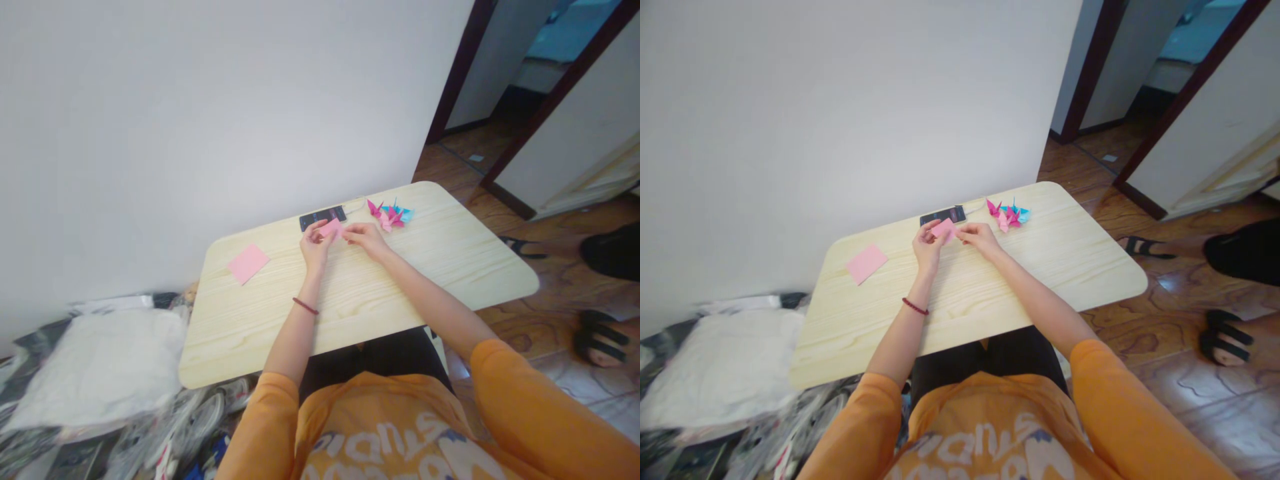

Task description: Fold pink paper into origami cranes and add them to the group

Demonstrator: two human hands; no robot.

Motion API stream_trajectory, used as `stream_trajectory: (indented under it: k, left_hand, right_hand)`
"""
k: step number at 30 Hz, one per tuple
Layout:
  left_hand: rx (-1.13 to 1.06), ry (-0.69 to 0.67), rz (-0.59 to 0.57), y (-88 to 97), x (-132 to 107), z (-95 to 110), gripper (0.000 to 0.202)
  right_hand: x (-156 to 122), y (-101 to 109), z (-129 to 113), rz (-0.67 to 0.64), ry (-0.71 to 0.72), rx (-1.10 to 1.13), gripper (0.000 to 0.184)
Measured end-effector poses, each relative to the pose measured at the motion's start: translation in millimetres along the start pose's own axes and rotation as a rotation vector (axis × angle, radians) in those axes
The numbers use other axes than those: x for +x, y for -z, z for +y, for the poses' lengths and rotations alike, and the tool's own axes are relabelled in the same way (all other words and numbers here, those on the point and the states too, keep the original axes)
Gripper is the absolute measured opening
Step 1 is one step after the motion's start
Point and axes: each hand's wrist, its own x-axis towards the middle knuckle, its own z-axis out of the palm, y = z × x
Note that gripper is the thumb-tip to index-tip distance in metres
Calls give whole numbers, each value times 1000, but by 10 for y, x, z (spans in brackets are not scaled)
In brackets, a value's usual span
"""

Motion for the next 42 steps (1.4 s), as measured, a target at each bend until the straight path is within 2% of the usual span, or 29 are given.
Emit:
stream_trajectory:
  k: [4, 11, 18, 22, 31, 35, 42]
  left_hand:
    - [-11, -30, -7, -9, -8, 29, 41]
    - [-53, 53, 30, -3, 21, -11, 32]
    - [-52, 47, 61, 53, 61, 47, 43]
    - [-73, 24, 107, 98, 98, 85, 42]
    - [-71, 55, 110, 149, 147, 39, 36]
    - [-58, 107, 47, 211, 195, 13, 39]
    - [-96, 199, -205, 302, 217, 97, 43]
  right_hand:
    - [-9, -15, 19, -10, -15, -5, 34]
    - [-2, -1, 47, -38, -17, 9, 32]
    - [-26, -27, 29, -52, -20, -23, 32]
    - [-18, -16, 68, -62, -35, -38, 30]
    - [2, -32, 73, -110, -56, -57, 27]
    - [-9, -44, 54, -136, -59, -66, 25]
    - [-6, -20, 41, -170, -100, 30, 22]
